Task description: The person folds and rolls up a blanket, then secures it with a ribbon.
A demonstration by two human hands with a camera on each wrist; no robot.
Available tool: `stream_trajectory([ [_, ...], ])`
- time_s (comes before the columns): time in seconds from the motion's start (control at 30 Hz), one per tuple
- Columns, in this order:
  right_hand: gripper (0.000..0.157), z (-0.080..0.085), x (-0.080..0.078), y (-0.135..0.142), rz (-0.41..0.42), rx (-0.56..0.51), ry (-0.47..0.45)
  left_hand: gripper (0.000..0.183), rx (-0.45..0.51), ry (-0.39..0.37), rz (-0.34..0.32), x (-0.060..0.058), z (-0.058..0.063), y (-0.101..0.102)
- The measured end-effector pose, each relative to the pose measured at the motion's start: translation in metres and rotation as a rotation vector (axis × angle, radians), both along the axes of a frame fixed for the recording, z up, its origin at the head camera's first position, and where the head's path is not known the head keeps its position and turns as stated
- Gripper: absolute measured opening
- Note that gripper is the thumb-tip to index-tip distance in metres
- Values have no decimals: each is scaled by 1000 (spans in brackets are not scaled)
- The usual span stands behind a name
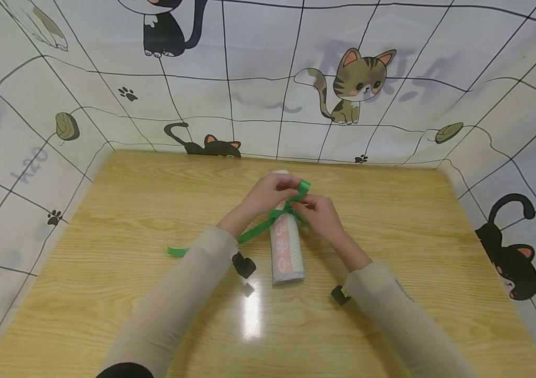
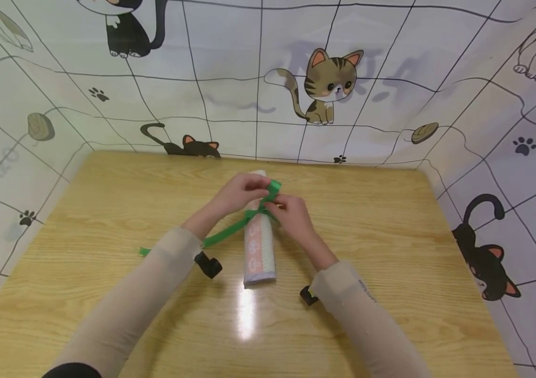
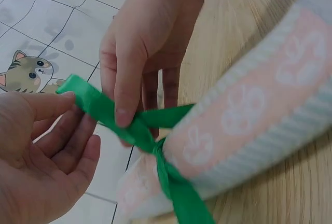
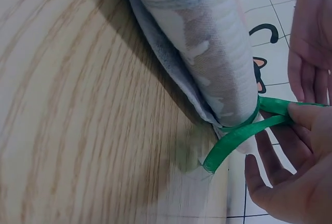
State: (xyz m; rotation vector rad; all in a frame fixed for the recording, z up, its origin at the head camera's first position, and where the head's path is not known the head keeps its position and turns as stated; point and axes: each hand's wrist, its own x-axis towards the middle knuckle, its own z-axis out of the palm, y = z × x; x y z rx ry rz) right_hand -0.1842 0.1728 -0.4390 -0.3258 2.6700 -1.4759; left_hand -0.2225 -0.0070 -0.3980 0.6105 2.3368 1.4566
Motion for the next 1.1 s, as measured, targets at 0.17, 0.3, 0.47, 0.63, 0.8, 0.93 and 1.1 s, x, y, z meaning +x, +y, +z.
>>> stream_trajectory([
  [0.17,24,-1,-2,0,-37,-16,-66,25,-90,0,52,5,-12,-22],
  [0.3,24,-3,-3,1,-43,-12,-85,26,-248,-76,56,14,-21,-41],
  [0.47,25,-4,-3,2,-37,-20,-79,31,-409,-163,-57,26,-30,-57],
  [0.63,25,-3,-3,2,-33,-37,-80,27,-510,-69,-46,33,-37,-64],
  [0.8,27,8,2,-2,-28,-48,-95,14,-588,129,89,53,-31,-64],
  [0.93,25,27,11,-9,-23,-51,-101,11,-506,42,29,72,-24,-66],
  [1.1,26,19,7,-7,-15,-67,-100,24,-343,-237,-131,81,-33,-75],
])
